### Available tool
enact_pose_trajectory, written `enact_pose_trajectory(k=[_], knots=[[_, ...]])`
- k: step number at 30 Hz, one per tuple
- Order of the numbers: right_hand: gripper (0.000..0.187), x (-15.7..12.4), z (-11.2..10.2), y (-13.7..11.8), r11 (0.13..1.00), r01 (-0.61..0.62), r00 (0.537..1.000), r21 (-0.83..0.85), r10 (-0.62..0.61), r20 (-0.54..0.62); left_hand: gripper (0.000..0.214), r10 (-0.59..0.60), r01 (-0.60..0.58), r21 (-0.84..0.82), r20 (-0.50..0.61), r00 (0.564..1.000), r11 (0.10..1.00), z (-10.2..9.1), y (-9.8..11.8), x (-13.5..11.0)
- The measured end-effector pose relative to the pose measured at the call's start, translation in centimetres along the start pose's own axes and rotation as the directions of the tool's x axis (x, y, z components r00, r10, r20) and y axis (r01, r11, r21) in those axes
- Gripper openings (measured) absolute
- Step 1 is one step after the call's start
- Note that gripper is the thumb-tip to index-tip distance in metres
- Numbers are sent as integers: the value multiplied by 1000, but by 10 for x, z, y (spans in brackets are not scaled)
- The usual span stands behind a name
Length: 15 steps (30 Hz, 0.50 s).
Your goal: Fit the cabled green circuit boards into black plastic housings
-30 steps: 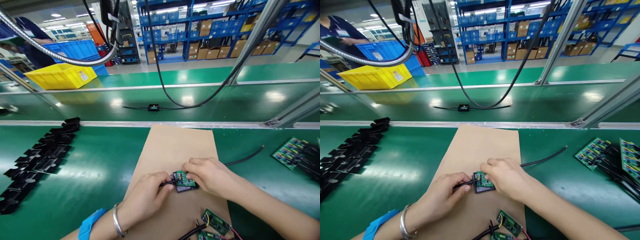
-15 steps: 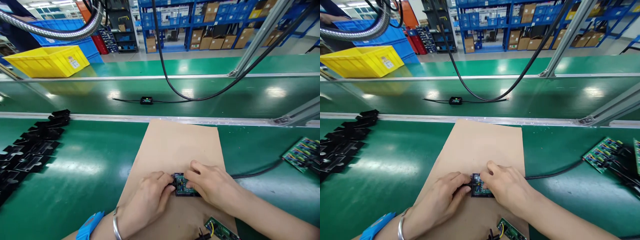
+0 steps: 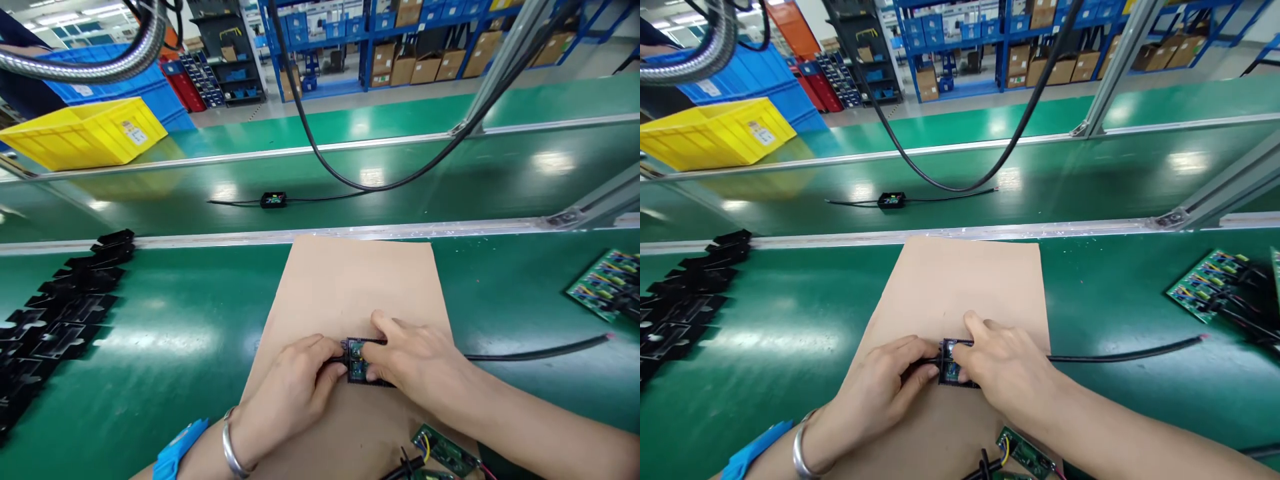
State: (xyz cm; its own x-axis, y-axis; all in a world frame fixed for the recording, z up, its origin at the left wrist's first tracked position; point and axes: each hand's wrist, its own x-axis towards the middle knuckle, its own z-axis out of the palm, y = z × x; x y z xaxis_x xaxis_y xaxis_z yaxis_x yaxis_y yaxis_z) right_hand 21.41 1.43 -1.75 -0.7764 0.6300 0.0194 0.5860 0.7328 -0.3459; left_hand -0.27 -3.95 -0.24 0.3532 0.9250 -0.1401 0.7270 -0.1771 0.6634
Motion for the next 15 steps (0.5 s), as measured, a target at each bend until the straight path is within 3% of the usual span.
enact_pose_trajectory(k=[6,8,11,15], knots=[[14,-1,-4,-2,998,57,998,-20,-57,-17,21,-40,34,98,52,998,995,-9,17,8],[15,0,-5,-4,997,66,997,-36,-67,-47,29,-151,154,-11,124,981,988,-11,18,13],[15,3,-6,-4,995,89,992,-45,-93,-90,37,-270,346,-239,300,915,907,-11,11,21],[5,3,-6,-3,986,165,982,1,-164,-90,38,-307,429,-290,383,871,855,-6,1,28]])
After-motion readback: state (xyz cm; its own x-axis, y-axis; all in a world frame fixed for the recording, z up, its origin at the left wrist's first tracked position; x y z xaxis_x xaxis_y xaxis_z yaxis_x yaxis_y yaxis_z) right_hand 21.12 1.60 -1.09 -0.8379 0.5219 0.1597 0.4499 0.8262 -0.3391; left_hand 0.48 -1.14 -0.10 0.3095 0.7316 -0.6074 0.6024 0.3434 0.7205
